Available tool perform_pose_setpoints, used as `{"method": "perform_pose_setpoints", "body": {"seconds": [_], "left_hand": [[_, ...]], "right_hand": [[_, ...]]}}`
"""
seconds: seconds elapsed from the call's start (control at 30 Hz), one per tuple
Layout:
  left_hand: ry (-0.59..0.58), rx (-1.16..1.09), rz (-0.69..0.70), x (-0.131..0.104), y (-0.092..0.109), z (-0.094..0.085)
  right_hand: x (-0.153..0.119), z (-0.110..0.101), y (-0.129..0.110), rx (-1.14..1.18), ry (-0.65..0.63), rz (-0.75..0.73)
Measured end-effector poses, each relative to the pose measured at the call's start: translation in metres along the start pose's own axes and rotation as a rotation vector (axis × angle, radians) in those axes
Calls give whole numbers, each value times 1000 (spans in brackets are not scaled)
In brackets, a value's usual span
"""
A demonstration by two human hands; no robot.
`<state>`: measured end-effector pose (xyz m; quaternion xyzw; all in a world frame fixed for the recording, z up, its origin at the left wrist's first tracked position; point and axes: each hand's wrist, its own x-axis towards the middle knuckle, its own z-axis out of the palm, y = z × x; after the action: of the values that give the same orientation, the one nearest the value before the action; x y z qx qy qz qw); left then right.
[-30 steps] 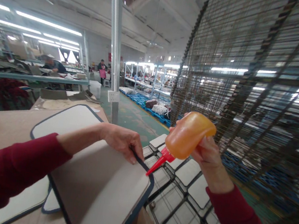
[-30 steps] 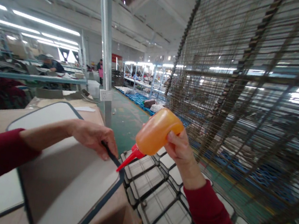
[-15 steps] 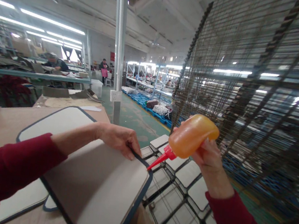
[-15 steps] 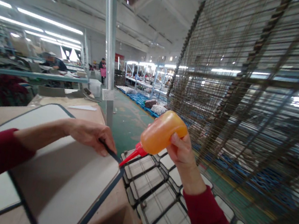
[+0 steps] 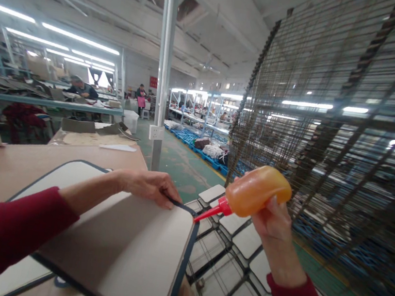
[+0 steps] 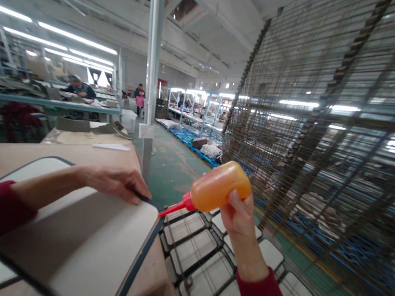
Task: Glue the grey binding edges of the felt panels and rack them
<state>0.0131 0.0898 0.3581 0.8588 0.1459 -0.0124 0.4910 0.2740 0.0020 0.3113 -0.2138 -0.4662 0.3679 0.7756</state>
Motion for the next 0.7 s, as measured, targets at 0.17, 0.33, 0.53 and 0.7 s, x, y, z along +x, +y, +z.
{"method": "perform_pose_setpoints", "body": {"seconds": [0.17,0.33,0.53,0.7], "left_hand": [[17,-118,35,-3,-17,-2],[55,-146,42,-5,-25,-3],[69,-185,15,-9,-27,0],[72,-212,6,-10,-28,1]], "right_hand": [[-2,-1,5,45,-4,-8],[-1,-3,12,56,14,-23],[-4,-2,16,33,19,-26],[-6,0,19,61,20,3]]}}
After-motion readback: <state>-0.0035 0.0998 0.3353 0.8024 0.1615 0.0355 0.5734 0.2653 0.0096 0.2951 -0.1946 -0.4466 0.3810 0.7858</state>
